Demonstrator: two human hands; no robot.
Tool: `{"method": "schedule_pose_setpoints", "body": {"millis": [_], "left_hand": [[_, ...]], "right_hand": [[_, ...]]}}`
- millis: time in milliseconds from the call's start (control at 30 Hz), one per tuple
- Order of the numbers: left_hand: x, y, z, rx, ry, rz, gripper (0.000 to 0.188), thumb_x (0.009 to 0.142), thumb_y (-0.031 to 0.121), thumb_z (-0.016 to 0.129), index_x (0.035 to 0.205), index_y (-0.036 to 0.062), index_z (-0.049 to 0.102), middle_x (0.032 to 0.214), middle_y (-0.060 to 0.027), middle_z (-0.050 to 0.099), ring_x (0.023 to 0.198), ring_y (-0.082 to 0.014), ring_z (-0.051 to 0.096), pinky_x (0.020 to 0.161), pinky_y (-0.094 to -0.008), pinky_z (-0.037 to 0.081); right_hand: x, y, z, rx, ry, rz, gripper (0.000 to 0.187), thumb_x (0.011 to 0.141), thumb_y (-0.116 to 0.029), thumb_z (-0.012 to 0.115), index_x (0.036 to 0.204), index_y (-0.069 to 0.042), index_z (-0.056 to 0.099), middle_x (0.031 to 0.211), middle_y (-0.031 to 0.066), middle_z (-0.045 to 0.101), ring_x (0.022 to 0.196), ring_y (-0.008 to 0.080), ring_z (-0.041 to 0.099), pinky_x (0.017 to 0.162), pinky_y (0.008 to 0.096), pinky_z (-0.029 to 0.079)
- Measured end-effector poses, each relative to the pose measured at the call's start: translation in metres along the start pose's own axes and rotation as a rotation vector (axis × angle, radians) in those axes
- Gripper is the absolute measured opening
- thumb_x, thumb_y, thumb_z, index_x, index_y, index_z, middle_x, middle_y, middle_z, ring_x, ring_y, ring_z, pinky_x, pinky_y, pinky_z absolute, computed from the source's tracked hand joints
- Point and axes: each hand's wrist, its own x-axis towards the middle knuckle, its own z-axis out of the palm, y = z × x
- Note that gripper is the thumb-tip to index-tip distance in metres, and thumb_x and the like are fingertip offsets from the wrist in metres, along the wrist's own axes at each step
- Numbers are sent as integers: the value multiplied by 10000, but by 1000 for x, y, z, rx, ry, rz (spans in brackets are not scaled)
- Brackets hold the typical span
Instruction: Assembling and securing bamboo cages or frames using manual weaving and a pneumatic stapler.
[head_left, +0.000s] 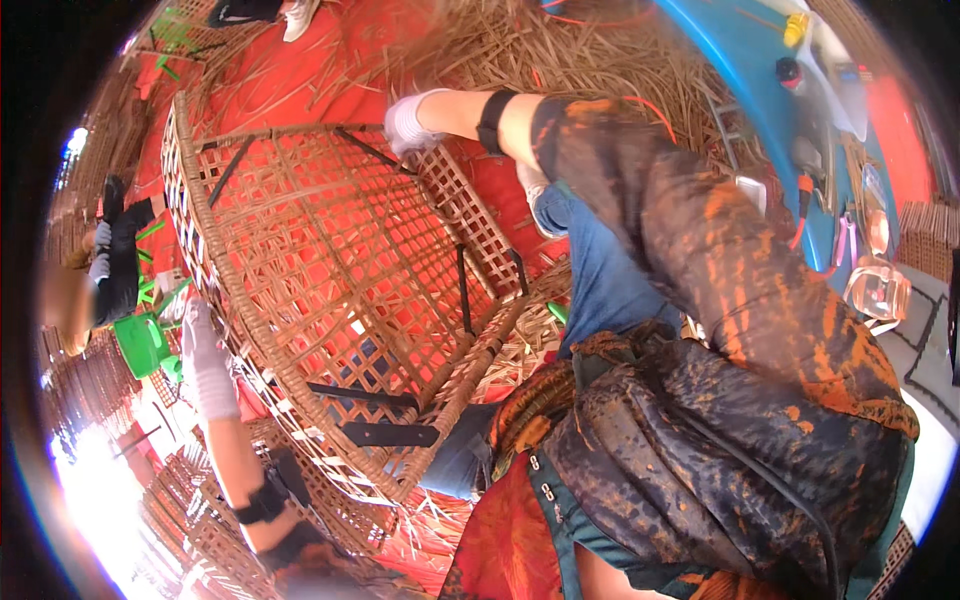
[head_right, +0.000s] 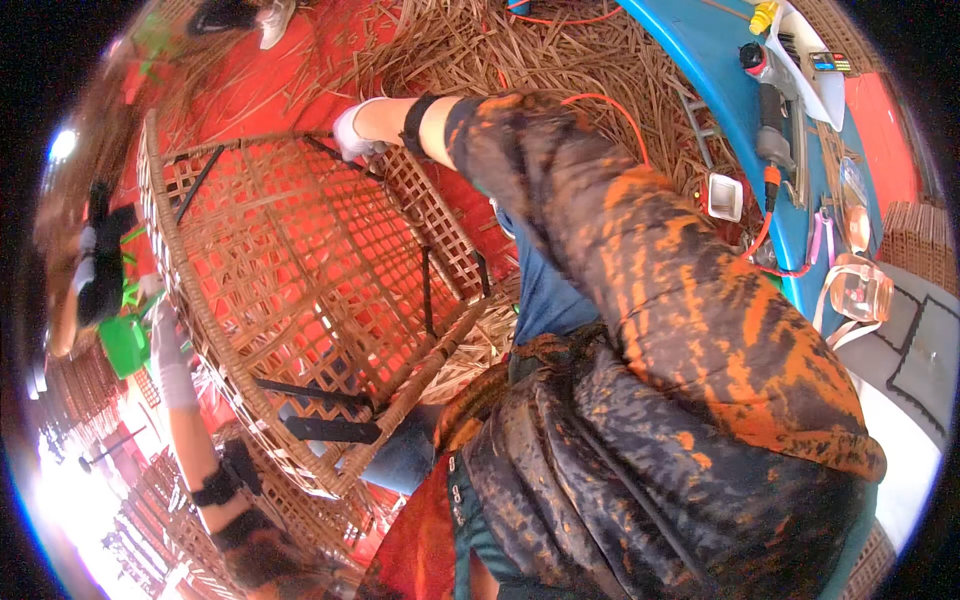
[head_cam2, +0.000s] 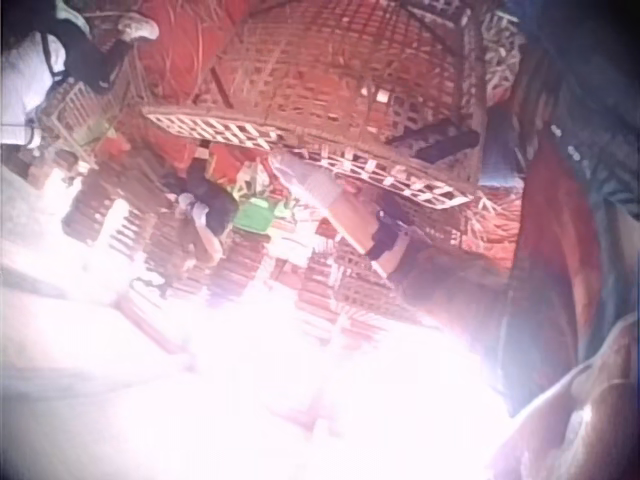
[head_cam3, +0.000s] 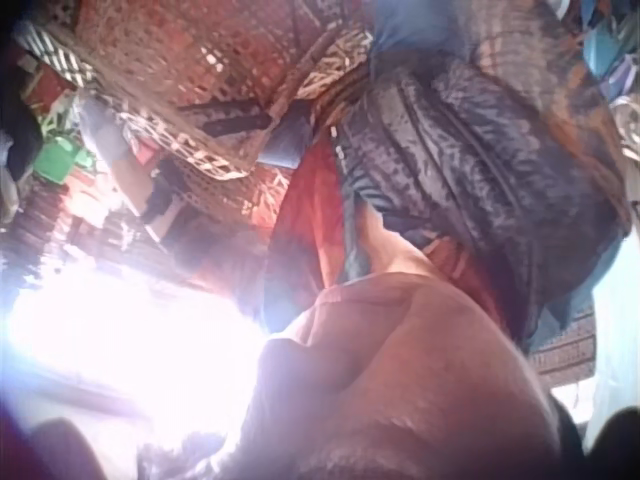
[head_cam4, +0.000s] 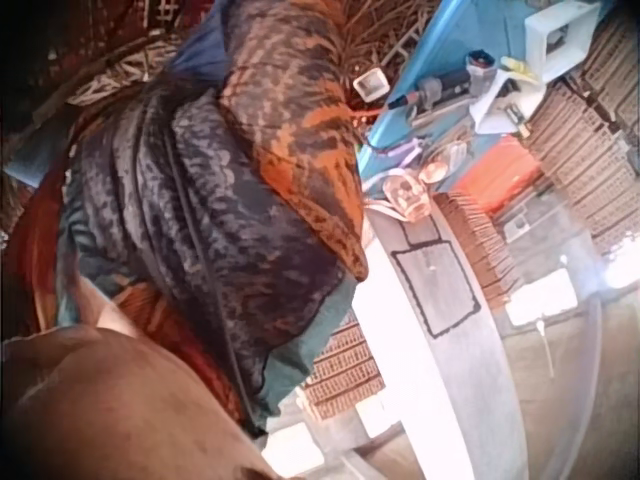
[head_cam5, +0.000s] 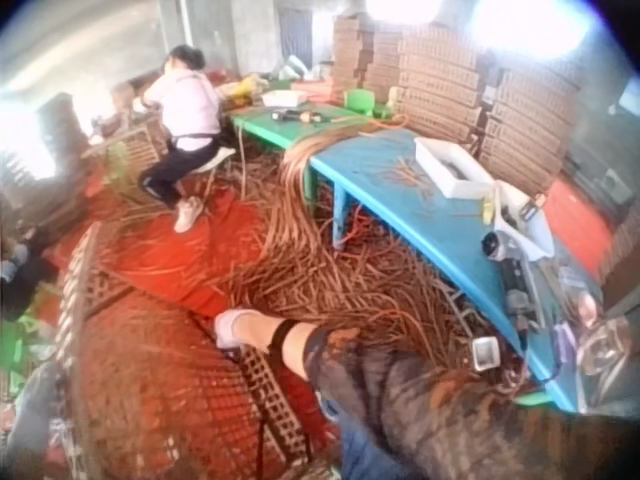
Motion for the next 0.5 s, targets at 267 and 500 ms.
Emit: {"method": "schedule_pose_setpoints", "body": {"millis": [267,500], "left_hand": [[-111,44,34,1027,111,465,751,759,298,743,1338,-58,423,1315,-220,459,1249,-338,436,1058,-397,340],[-105,59,42,886,132,272,576,692,115,758,1181,-61,508,1227,-179,486,1176,-321,462,1052,-403,334]], "right_hand": [[29,45,169,190,66,289,270,777,-159,610,1004,-47,704,1094,164,662,1011,352,639,797,450,534],[37,36,246,642,18,599,468,820,-211,607,1234,-10,520,1217,238,580,1117,354,578,877,435,500]]}}
